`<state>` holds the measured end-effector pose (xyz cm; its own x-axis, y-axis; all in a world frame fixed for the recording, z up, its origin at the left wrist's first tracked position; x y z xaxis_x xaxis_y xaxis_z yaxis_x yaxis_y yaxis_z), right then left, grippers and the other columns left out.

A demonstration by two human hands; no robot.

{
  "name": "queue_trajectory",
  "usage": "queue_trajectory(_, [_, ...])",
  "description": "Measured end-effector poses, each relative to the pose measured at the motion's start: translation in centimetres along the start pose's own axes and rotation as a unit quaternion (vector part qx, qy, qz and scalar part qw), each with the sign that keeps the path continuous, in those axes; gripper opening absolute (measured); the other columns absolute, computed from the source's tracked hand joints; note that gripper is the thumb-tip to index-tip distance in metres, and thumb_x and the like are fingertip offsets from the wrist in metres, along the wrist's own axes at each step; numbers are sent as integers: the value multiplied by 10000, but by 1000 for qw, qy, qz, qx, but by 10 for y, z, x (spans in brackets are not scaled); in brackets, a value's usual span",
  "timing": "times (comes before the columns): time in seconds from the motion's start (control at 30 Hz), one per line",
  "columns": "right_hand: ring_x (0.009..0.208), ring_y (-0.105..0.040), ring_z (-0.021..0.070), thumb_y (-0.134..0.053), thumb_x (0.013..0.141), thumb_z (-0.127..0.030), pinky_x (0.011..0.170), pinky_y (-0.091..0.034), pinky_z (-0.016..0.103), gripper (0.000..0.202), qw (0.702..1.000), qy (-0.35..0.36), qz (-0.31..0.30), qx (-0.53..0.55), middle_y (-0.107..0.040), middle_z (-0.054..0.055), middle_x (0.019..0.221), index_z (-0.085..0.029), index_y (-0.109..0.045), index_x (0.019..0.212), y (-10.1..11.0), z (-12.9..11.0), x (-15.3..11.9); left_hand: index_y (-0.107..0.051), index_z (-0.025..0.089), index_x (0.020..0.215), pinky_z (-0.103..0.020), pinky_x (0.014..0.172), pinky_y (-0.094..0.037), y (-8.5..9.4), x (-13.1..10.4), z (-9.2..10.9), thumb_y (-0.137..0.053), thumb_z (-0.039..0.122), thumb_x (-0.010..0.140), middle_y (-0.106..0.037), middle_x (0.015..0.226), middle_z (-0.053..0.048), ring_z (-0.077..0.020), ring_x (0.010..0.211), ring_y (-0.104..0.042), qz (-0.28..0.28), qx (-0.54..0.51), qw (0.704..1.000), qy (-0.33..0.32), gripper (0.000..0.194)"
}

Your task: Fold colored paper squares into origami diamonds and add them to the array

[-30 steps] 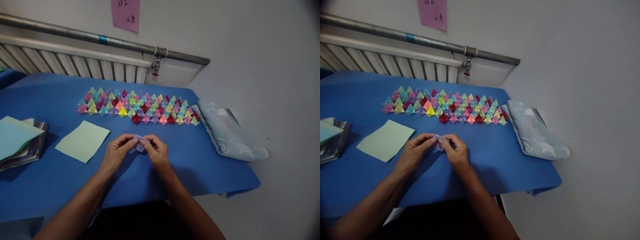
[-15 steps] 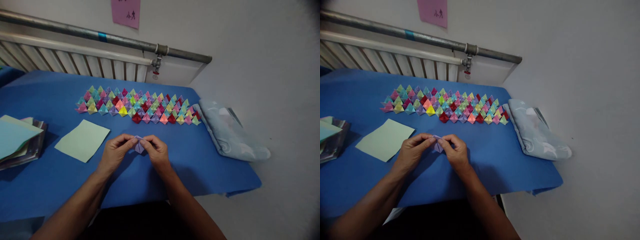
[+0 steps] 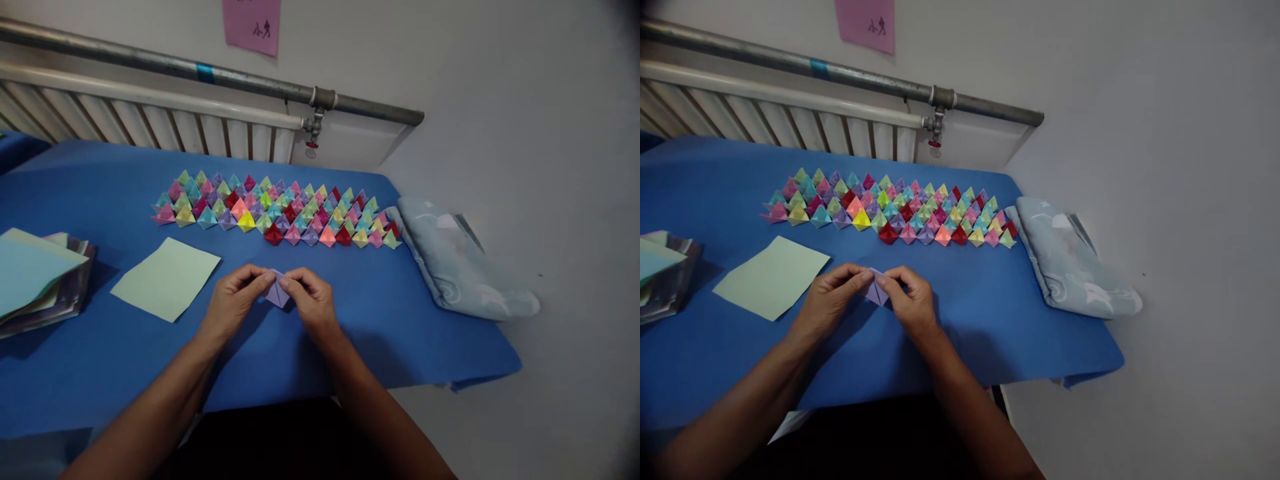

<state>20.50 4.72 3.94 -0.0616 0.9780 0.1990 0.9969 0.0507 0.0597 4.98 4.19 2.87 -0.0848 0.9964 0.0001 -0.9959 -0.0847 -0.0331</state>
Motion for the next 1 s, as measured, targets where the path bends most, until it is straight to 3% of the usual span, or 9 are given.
queue_trajectory(0.23, [590, -487, 107, -667, 794, -407, 587, -414, 238, 228, 998, -52, -27, 9, -552, -49, 610, -215, -642, 673, -6, 12, 2, -773, 218, 764, -264, 638, -461, 0, 1, -10, -803, 487, 693, -704, 712, -9, -154, 678, -587, -8, -2, 999, 38, 280])
queue_trajectory(0.4, [572, -446, 90, -708, 739, -426, 557, -365, 223, 252, 988, -119, -96, 6, -523, -63, 596, -202, -616, 672, -18, 26, -2, -748, 187, 693, -242, 573, -399, 12, 5, -14, -821, 501, 623, -637, 626, 18, -124, 599, -506, 57, -23, 996, 58, 330])
queue_trajectory(0.5, [621, -471, 93, -722, 714, -411, 602, -378, 226, 234, 983, -133, -125, -13, -583, -49, 667, -193, -637, 729, -22, 29, -5, -740, 174, 672, -233, 579, -384, 17, 7, -16, -841, 498, 569, -631, 618, 24, -116, 606, -491, 85, -44, 993, 63, 355])
queue_trajectory(0.77, [564, -442, 92, -661, 764, -390, 582, -340, 235, 257, 973, -175, -146, -43, -509, -62, 571, -199, -552, 631, -22, 37, -9, -714, 169, 633, -234, 568, -361, 15, 6, -21, -846, 497, 520, -605, 587, 30, -112, 592, -468, 82, -68, 991, 85, 371])
queue_trajectory(1.0, [540, -433, 83, -634, 806, -373, 566, -330, 230, 249, 969, -190, -153, -36, -513, -65, 582, -198, -558, 646, -26, 38, -11, -690, 168, 624, -241, 549, -330, 18, 4, -12, -781, 497, 586, -560, 572, 37, -109, 579, -428, 99, -7, 993, 61, 343])
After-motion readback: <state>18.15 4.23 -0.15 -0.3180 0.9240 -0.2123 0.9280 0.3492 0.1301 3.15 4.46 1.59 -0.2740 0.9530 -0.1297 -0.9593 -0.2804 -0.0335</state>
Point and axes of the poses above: each hand's wrist, its own x-axis towards the middle knuckle, its own y-axis out of the back of the hand, z = x × y, the point moved 9 cm from there along x, towards the middle knuckle
